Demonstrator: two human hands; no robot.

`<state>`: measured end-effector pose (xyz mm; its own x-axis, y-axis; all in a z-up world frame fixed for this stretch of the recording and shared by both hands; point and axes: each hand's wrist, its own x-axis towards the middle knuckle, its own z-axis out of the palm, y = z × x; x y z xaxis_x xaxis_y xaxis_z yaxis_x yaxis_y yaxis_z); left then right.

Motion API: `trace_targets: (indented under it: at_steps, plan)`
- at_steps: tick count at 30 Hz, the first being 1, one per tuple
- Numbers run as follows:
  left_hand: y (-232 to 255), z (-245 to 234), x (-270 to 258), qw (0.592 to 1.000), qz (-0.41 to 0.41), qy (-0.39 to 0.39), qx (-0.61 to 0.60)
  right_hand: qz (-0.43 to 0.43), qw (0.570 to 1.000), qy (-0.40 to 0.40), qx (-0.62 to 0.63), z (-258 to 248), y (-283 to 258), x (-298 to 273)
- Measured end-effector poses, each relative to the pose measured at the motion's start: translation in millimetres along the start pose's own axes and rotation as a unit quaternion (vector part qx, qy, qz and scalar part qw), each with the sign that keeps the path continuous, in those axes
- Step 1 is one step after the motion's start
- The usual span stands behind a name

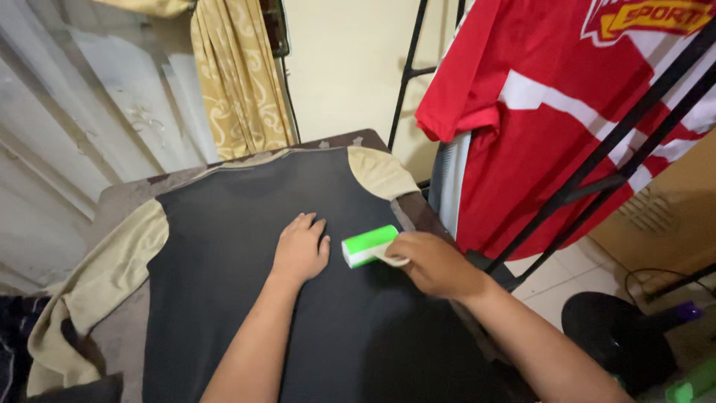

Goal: The person hangs a red and white jersey on a clothes rack. Then, they pick up a black and beige long-sleeved shirt from a pile, lay it flat on a table, and use a green lint roller to clean the entire surface of the shirt.

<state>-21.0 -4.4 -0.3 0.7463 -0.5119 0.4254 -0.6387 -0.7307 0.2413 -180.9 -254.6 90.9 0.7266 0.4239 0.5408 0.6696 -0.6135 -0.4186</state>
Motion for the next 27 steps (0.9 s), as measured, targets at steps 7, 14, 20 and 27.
trace_targets:
  at_steps: [7, 14, 20, 27]
  plan:
    - [-8, 9, 1, 1.0, 0.012, 0.018, -0.013, 0.0, 0.999, 0.009, 0.04, 9, 12, 4]
    - [-4, 6, 2, 1.0, -0.012, 0.013, 0.008, 0.05, 0.998, 0.003, 0.028, 11, 23, -1]
    - [-2, 1, 1, 1.0, -0.025, 0.006, -0.003, 0.072, 0.996, 0.01, 0.059, 31, 31, 4]
    - [-4, 4, -1, 0.999, -0.025, 0.014, -0.015, 0.069, 0.997, 0.029, -0.009, 35, 34, 2]
